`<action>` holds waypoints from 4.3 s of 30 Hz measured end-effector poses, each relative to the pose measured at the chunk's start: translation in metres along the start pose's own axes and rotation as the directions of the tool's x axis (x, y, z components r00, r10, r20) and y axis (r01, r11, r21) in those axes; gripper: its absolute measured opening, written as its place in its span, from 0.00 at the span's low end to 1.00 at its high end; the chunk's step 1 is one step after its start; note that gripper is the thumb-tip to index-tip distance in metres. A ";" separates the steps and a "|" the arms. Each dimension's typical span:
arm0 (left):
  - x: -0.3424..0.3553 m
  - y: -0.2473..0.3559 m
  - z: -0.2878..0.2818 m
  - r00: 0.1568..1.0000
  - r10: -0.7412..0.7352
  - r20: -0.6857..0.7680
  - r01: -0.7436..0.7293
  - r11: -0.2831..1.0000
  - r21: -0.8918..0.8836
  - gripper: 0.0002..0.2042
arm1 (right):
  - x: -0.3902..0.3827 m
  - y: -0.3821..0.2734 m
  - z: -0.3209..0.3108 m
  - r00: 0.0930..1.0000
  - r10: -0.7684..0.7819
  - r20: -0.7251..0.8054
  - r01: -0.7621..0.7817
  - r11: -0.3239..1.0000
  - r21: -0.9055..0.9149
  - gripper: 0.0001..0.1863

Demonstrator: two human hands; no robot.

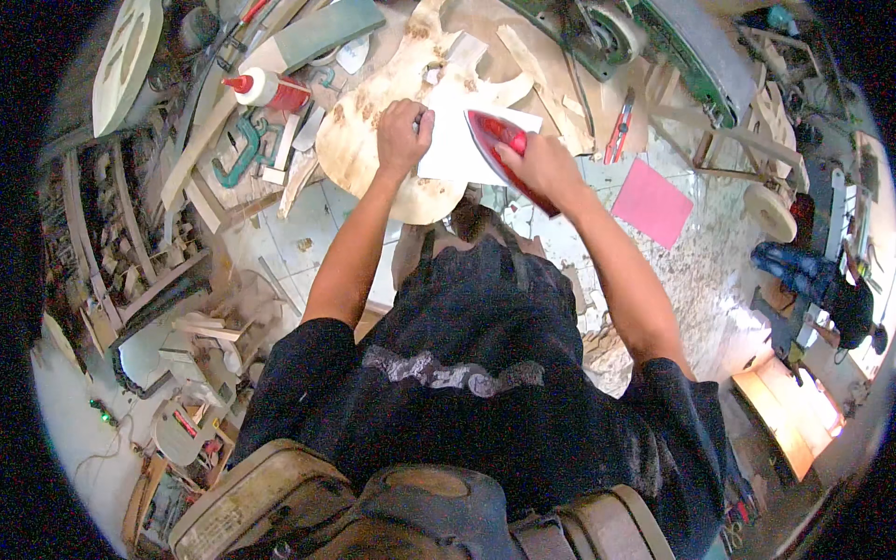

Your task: The person applies heat to the surface of a wooden guitar body using an iron over a white sheet, moving the iron across different sections of the instrument while holding the sheet in place.

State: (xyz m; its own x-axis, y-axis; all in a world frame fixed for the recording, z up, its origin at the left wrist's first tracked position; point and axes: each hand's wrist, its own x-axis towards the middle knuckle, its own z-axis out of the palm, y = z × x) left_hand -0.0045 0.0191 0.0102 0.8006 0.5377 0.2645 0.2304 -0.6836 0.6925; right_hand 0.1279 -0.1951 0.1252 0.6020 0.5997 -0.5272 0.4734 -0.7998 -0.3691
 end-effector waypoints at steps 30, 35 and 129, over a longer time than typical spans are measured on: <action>0.000 0.000 0.001 1.000 0.008 -0.017 -0.008 1.000 0.025 0.08 | 0.011 -0.004 -0.011 0.989 -0.117 -0.093 0.108 0.990 -0.093 0.33; -0.001 0.003 -0.002 1.000 -0.016 -0.012 0.016 1.000 -0.002 0.08 | -0.010 0.002 0.004 0.994 -0.109 0.013 0.109 0.994 -0.007 0.33; -0.001 0.004 0.001 0.998 0.035 -0.056 -0.033 0.999 0.027 0.07 | 0.006 0.019 -0.001 0.983 -0.016 -0.181 0.010 0.999 -0.035 0.33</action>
State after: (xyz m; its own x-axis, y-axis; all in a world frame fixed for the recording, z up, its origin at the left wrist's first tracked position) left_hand -0.0037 0.0151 0.0123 0.7757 0.5404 0.3259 0.2184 -0.7144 0.6648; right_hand 0.1413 -0.2064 0.1160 0.7007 0.6074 -0.3741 0.5013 -0.7924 -0.3476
